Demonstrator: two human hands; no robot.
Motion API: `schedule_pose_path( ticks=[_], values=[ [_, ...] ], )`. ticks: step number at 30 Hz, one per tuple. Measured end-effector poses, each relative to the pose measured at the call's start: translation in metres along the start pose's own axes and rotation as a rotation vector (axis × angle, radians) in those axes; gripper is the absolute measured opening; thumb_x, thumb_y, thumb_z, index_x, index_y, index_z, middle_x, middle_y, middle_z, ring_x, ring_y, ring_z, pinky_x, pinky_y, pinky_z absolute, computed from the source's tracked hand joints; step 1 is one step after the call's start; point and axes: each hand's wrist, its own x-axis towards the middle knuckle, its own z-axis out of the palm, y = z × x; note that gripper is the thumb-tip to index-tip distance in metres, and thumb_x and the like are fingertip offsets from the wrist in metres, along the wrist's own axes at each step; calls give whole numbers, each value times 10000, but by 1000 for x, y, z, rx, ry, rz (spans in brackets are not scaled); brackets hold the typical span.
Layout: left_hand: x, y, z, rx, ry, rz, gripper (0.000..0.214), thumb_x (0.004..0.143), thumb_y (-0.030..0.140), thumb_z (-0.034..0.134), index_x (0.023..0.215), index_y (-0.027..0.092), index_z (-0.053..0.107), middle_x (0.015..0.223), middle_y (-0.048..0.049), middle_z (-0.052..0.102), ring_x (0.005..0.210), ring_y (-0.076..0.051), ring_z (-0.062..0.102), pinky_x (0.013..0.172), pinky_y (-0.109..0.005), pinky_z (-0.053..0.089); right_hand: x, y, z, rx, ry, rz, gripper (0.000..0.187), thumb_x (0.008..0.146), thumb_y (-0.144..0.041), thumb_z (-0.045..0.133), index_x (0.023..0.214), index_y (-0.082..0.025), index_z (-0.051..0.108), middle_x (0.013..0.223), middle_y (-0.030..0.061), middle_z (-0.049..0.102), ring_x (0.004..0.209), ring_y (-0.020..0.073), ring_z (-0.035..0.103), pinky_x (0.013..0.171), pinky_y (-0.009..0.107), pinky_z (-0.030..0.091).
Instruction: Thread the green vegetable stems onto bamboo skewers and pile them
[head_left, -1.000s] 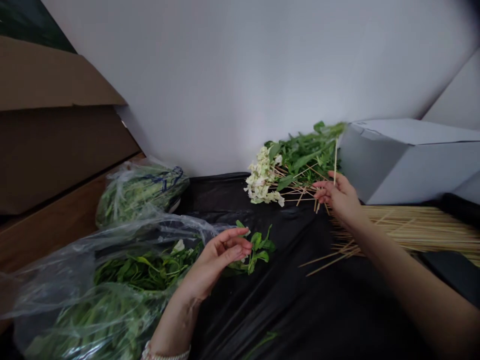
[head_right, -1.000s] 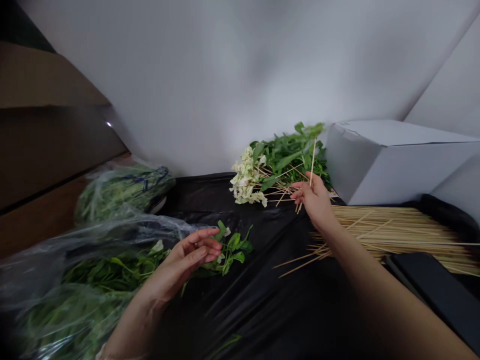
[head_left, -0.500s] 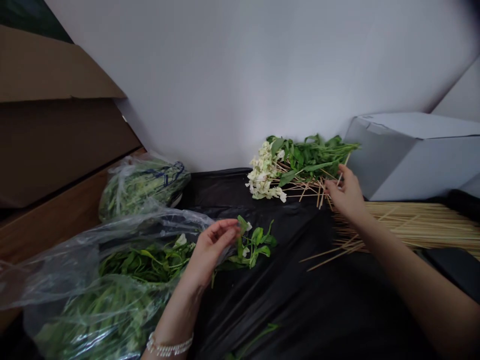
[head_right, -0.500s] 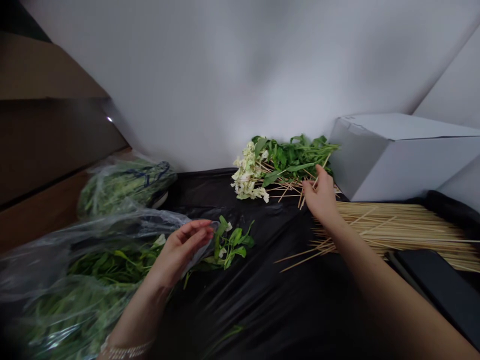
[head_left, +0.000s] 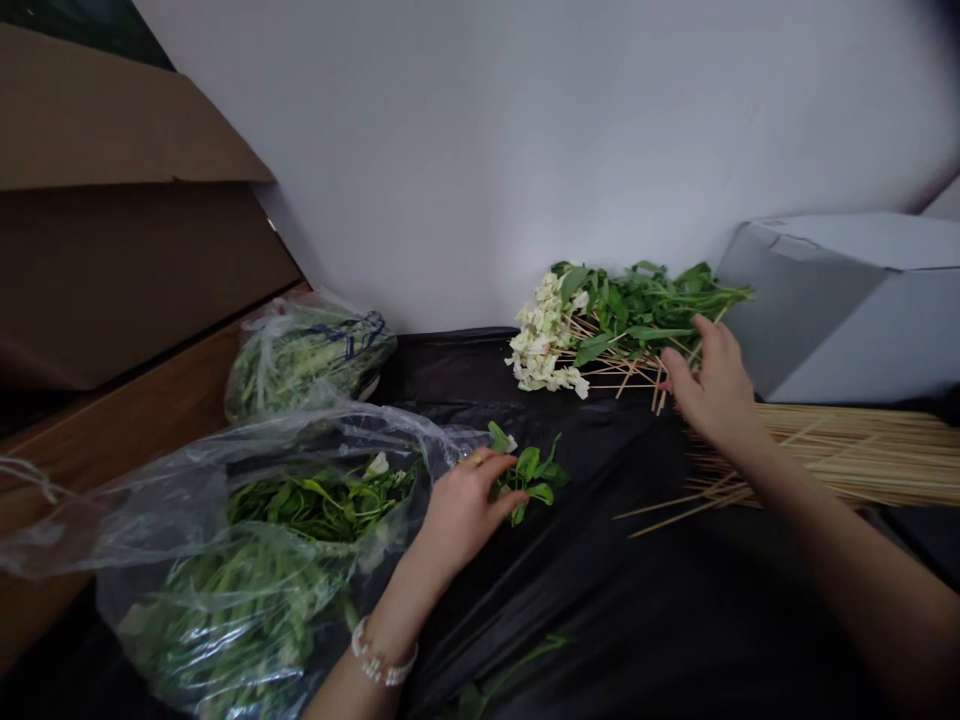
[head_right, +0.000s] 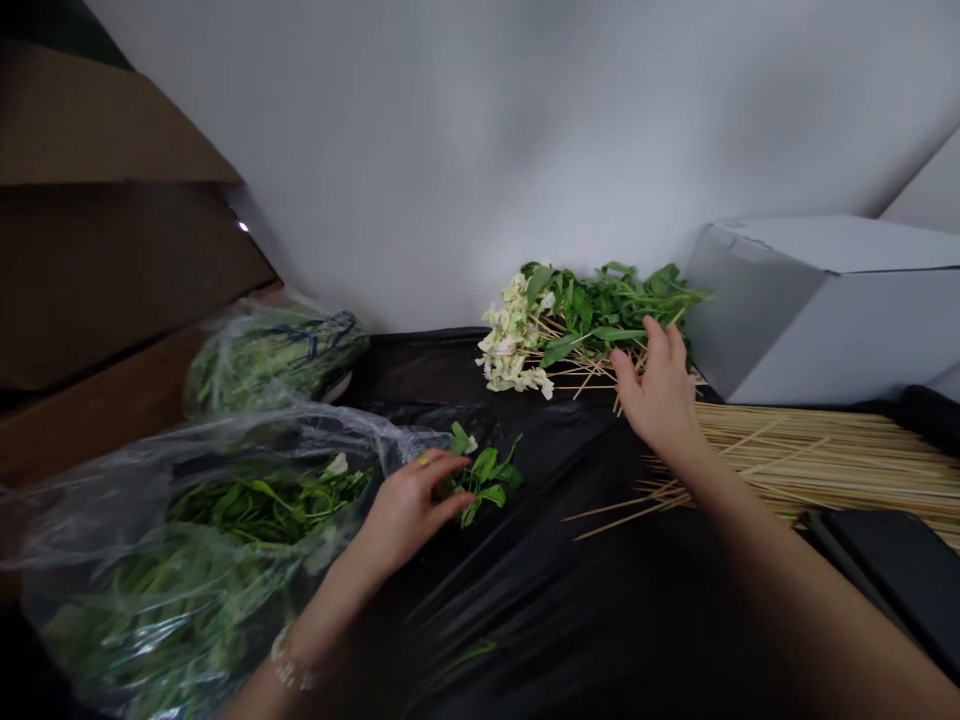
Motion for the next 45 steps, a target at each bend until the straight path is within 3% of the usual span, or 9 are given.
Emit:
schedule_pose_path(
  ticks=[2, 9, 13, 19, 23, 27, 30, 39, 45],
  values=[
    [-1, 3, 7, 62, -94, 12, 357, 813, 360, 690, 1151, 244, 678, 1157, -75, 674, 998, -252, 641, 863, -333, 480, -1, -4, -1, -183, 39, -22, 718, 911, -493, 484, 1492, -110, 307, 1543, 277, 240, 1426, 424, 247, 1052, 606, 343],
    [-2, 0, 14, 194, -141, -91, 490, 852, 165, 518, 1341, 191, 523, 1185, -126, 648, 1047, -248, 632, 906, -355, 488, -8, -15, 1, -303, -21, -182, 660, 910, -418, 493, 1481, -133, 327, 1486, 238, 385, 1329, 403, 430, 999, 566, 431],
    [-3, 0, 12, 197, -165, -76, 253, 812, 170, 536, 1033, 184, 659, 1042, -105, 641, 932, -242, 635, 835, -350, 494, -12, -23, 0, -361, -77, -227, 638, 904, -360, 506, 1482, -158, 328, 1457, 213, 440, 1264, 406, 501, 951, 586, 468],
    [2, 3, -21, -295, 3, -61, 36, 780, 191, 611, 770, 193, 646, 970, -65, 649, 948, -213, 603, 889, -329, 452, -35, -47, 14, -224, -193, -393, 456, 937, -294, 455, 1378, -185, 487, 1365, 138, 566, 1204, 314, 573, 954, 477, 501],
    [1, 2, -49, -691, 104, -225, 145, 797, 320, 670, 828, 183, 634, 841, -30, 670, 787, -167, 602, 763, -272, 464, -62, -52, 36, -183, -518, -605, 318, 943, -278, 491, 1211, -184, 633, 1231, 110, 664, 1108, 255, 630, 947, 415, 511],
    [-7, 1, -59, -873, 174, -387, 248, 784, 386, 674, 915, 183, 617, 706, 18, 609, 604, -122, 544, 609, -236, 443, -77, -43, 50, -334, -631, -741, 400, 901, -310, 592, 1271, -162, 609, 1296, 157, 621, 1147, 287, 603, 922, 424, 508],
    [-21, 1, -54, -707, 62, -448, 252, 801, 402, 616, 881, 165, 646, 684, 5, 605, 582, -141, 541, 576, -256, 450, -80, -37, 56, -362, -634, -753, 315, 896, -293, 598, 1173, -159, 663, 1236, 155, 654, 1102, 280, 618, 898, 409, 503],
    [-85, -2, -24, 473, -73, -393, 108, 830, 230, 582, 930, 216, 622, 985, -93, 662, 943, -263, 635, 801, -335, 475, -88, -37, 64, -411, -567, -739, 296, 960, -270, 464, 1159, -159, 653, 1203, 148, 653, 1091, 300, 579, 855, 412, 453],
    [-78, 14, -26, 290, -275, -274, 235, 820, 77, 490, 976, 221, 592, 966, -75, 679, 932, -236, 653, 818, -328, 490, -86, -35, 66, -417, -565, -725, 320, 971, -265, 438, 1194, -154, 639, 1217, 158, 646, 1090, 304, 570, 838, 417, 440]
  ],
)
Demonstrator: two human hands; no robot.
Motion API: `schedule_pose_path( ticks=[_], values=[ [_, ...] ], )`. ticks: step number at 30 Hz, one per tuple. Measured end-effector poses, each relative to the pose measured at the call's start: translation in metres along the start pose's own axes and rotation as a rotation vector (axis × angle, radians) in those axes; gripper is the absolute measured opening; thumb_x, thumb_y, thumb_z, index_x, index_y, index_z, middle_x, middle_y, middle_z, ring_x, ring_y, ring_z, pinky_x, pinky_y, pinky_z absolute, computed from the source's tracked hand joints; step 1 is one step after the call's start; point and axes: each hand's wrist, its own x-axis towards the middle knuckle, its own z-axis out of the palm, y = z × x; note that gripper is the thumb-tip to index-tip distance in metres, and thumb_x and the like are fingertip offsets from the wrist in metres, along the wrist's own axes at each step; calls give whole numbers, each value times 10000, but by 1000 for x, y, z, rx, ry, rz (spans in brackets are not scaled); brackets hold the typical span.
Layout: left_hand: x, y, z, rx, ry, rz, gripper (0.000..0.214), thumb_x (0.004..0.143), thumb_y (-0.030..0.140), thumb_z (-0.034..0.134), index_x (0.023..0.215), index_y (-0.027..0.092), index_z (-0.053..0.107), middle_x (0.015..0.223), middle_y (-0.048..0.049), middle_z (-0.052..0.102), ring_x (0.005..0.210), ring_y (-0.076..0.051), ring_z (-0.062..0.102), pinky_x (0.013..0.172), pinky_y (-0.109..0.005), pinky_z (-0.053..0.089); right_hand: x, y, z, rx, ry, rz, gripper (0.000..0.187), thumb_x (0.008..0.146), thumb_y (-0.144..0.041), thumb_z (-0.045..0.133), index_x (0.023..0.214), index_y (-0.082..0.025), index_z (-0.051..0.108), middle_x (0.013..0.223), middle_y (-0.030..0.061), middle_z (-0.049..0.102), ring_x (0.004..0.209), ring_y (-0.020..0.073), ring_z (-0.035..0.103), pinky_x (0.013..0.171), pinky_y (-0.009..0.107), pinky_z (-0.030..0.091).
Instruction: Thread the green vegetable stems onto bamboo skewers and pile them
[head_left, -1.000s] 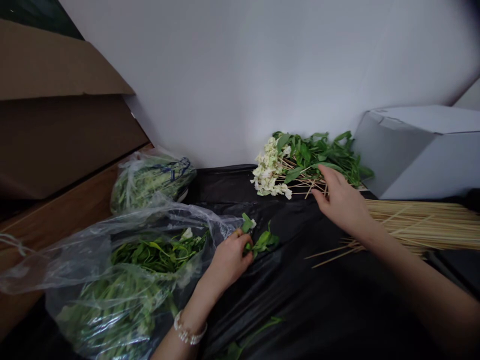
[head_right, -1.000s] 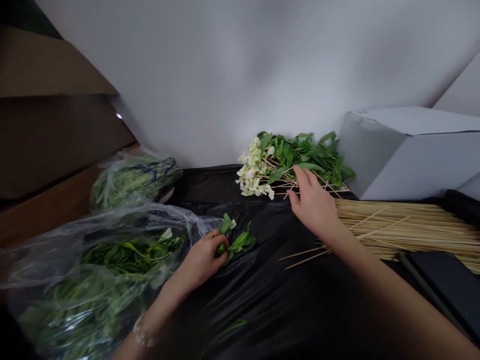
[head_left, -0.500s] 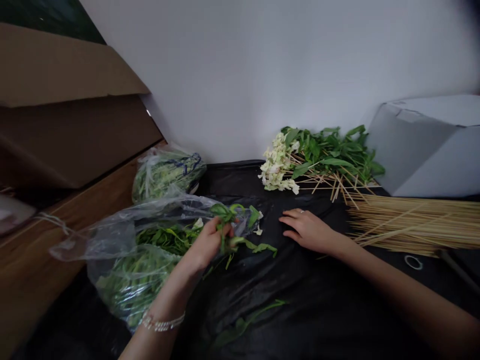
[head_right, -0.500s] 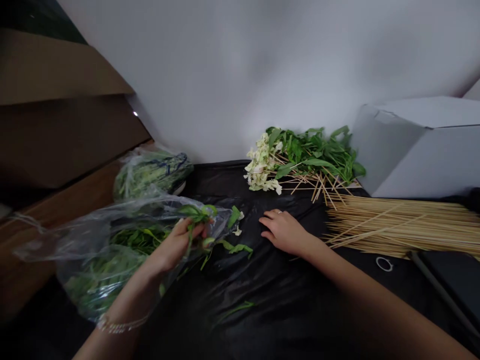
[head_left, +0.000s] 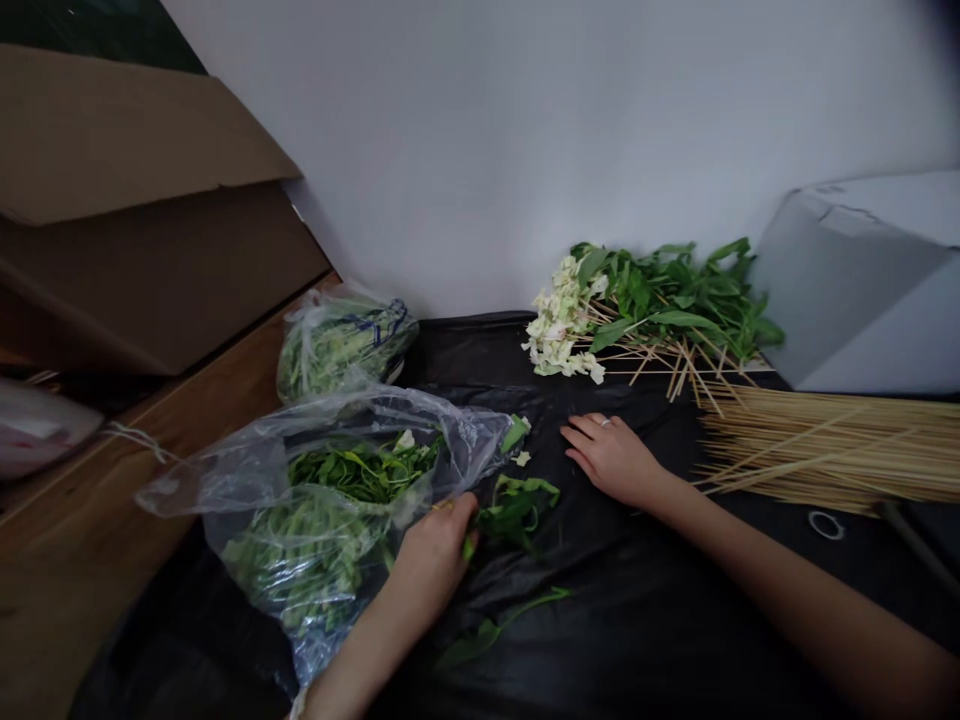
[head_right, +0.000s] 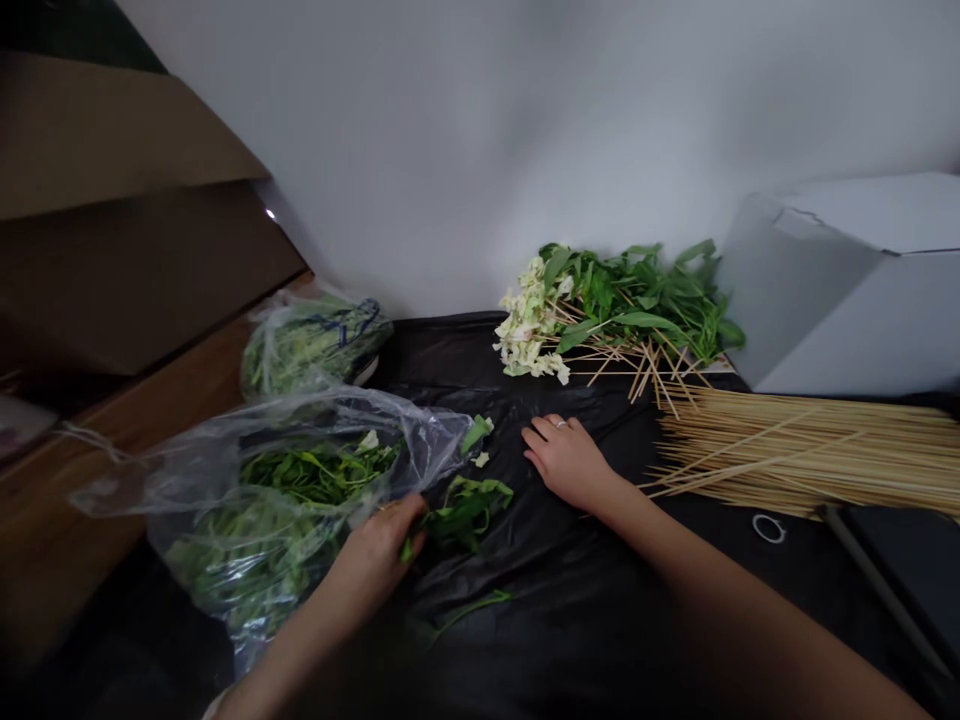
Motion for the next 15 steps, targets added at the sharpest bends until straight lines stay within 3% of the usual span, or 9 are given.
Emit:
schedule_pose_path(
  ticks=[3, 5, 7, 11, 15],
  values=[
    [23, 15, -3, -178, 10, 98, 341, 835, 91, 501, 1140, 222, 580, 1041, -93, 704, 963, -249, 665, 842, -350, 497, 1, 0, 0, 3, -3, 8, 321, 973, -265, 436, 1200, -160, 637, 1222, 150, 647, 1082, 296, 573, 833, 412, 438],
    [43, 26, -2, -183, 40, 146, 505, 799, 65, 541, 1278, 227, 531, 1190, -119, 676, 1059, -265, 643, 907, -377, 485, 1, 0, -1, 3, -2, 16, 324, 973, -264, 438, 1210, -156, 632, 1230, 148, 644, 1082, 295, 571, 833, 412, 435],
    [62, 34, 0, -118, 16, 139, 594, 769, 57, 583, 1334, 221, 499, 1211, -136, 669, 1073, -275, 641, 912, -382, 487, 1, 0, -2, 4, 0, 25, 321, 972, -254, 442, 1215, -155, 628, 1243, 146, 639, 1088, 294, 566, 841, 412, 428],
    [78, 40, 6, -1, -54, 129, 396, 794, 75, 561, 1163, 210, 598, 1034, -117, 695, 977, -280, 662, 838, -372, 501, 2, 0, -3, 9, 0, 37, 308, 966, -238, 458, 1215, -165, 623, 1264, 136, 631, 1101, 285, 555, 854, 403, 410],
    [76, 34, 4, -68, 1, 216, 267, 773, 33, 517, 954, 194, 632, 1094, -121, 633, 973, -248, 636, 844, -342, 488, 2, 2, 0, 24, -2, 43, 302, 955, -236, 488, 1220, -168, 617, 1262, 127, 629, 1098, 275, 551, 847, 392, 395]
  ],
)
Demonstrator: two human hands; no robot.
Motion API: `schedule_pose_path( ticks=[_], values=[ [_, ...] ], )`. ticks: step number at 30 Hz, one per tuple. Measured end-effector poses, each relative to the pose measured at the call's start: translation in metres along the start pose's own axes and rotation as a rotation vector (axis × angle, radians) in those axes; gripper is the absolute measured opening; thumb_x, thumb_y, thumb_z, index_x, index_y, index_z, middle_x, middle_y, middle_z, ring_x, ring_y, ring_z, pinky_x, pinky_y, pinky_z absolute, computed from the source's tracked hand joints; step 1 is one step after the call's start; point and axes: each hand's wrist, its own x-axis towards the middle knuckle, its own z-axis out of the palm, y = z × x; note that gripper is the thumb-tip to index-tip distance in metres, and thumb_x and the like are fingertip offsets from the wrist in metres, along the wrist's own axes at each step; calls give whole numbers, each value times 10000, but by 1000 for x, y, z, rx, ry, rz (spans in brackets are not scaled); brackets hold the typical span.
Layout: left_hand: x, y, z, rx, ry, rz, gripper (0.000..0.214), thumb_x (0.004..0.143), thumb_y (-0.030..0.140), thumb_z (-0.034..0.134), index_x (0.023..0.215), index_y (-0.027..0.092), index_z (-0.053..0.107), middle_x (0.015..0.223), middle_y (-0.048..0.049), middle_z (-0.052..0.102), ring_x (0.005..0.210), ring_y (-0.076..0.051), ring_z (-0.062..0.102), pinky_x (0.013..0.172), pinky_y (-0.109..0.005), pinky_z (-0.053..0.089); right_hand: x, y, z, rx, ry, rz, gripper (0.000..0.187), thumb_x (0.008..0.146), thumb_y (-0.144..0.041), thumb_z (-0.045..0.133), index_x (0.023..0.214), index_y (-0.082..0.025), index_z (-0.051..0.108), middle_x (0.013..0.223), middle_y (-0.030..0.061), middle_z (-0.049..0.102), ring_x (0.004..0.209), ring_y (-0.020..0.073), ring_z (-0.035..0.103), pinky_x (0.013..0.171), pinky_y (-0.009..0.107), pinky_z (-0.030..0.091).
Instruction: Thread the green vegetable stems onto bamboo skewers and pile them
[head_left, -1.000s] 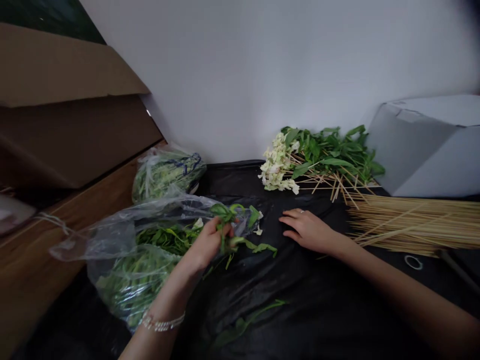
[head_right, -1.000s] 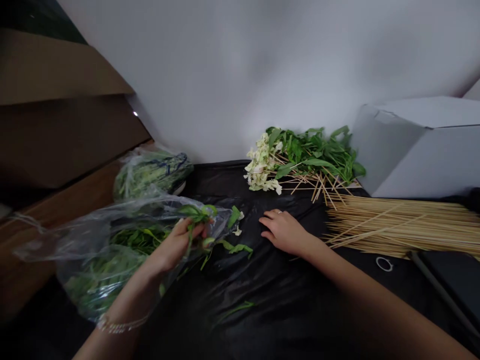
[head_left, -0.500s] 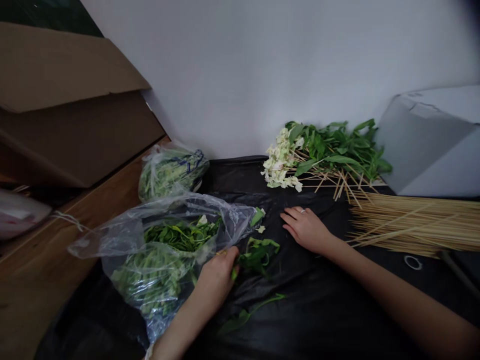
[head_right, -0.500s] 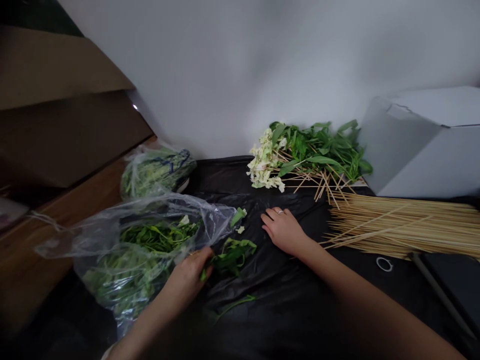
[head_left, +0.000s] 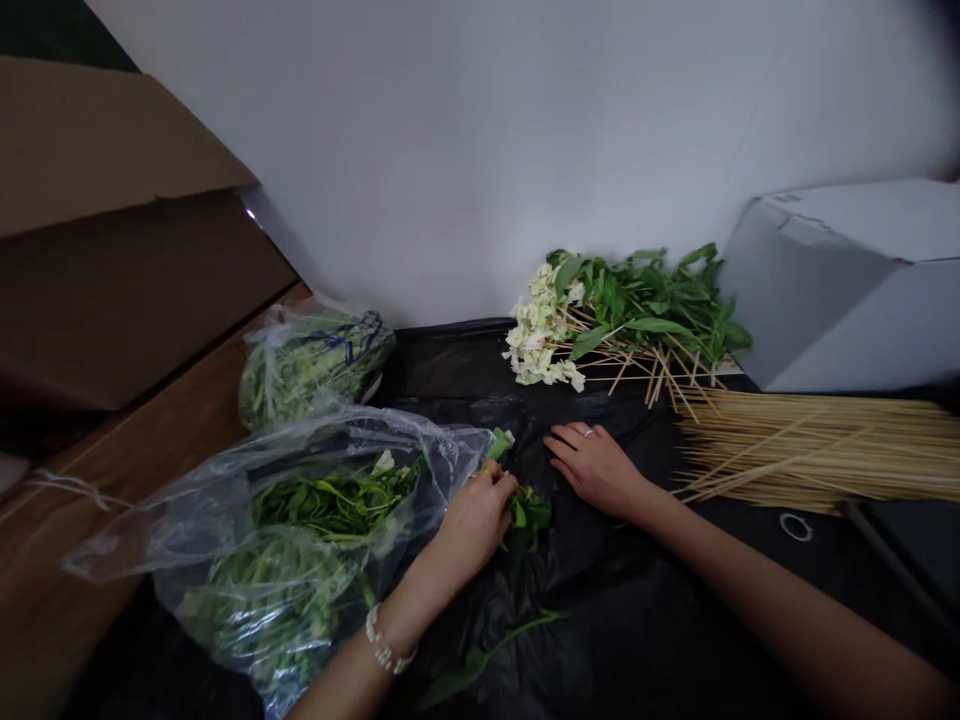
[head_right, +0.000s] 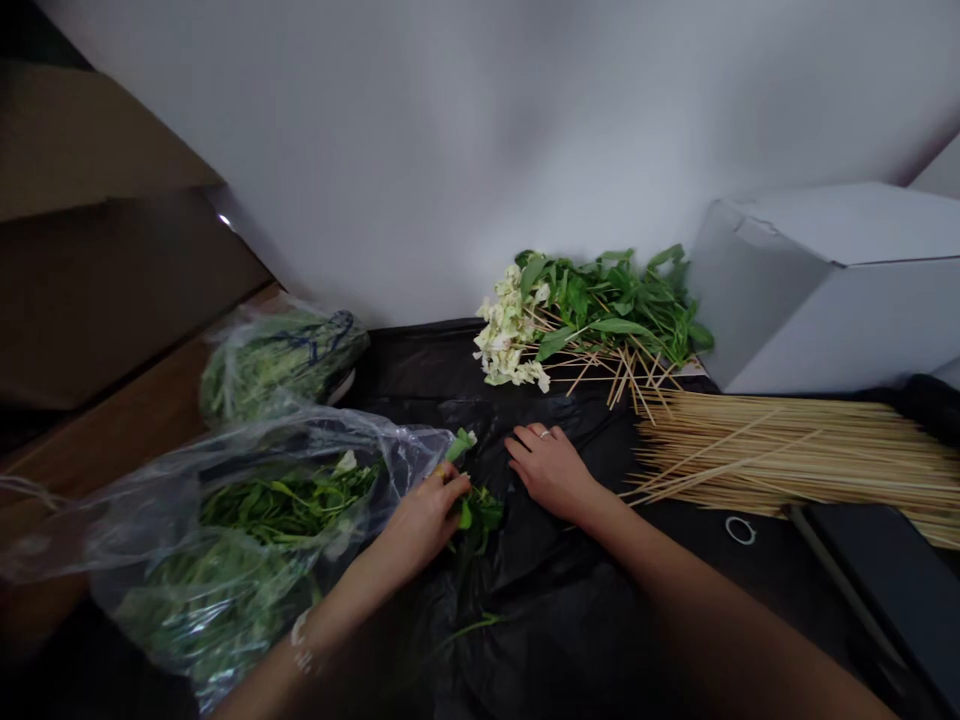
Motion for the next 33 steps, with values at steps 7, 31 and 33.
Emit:
schedule_pose_path(
  ticks=[7, 31, 33],
  values=[
    [41, 2, -48, -114, 137, -63, 305, 857, 123, 475, 1120, 236, 580, 980, -35, 723, 897, -189, 675, 771, -268, 478, 0, 1, 4, 23, 1, 16, 298, 966, -243, 474, 1221, -171, 612, 1262, 115, 627, 1099, 265, 538, 847, 388, 366],
    [-9, 11, -66, -542, -129, 107, 327, 764, 226, 608, 1084, 218, 674, 1074, -40, 719, 983, -218, 645, 892, -336, 492, -3, 5, 2, 46, -26, 12, 301, 975, -248, 448, 1204, -167, 626, 1250, 136, 628, 1088, 285, 530, 826, 383, 346],
    [-36, 5, -60, -447, -209, -15, 396, 728, 183, 588, 1108, 253, 678, 1126, -44, 717, 1045, -236, 643, 951, -371, 475, -2, 5, 1, 52, -25, 11, 326, 981, -258, 440, 1245, -162, 605, 1273, 135, 615, 1096, 286, 522, 832, 386, 348]
  ],
)
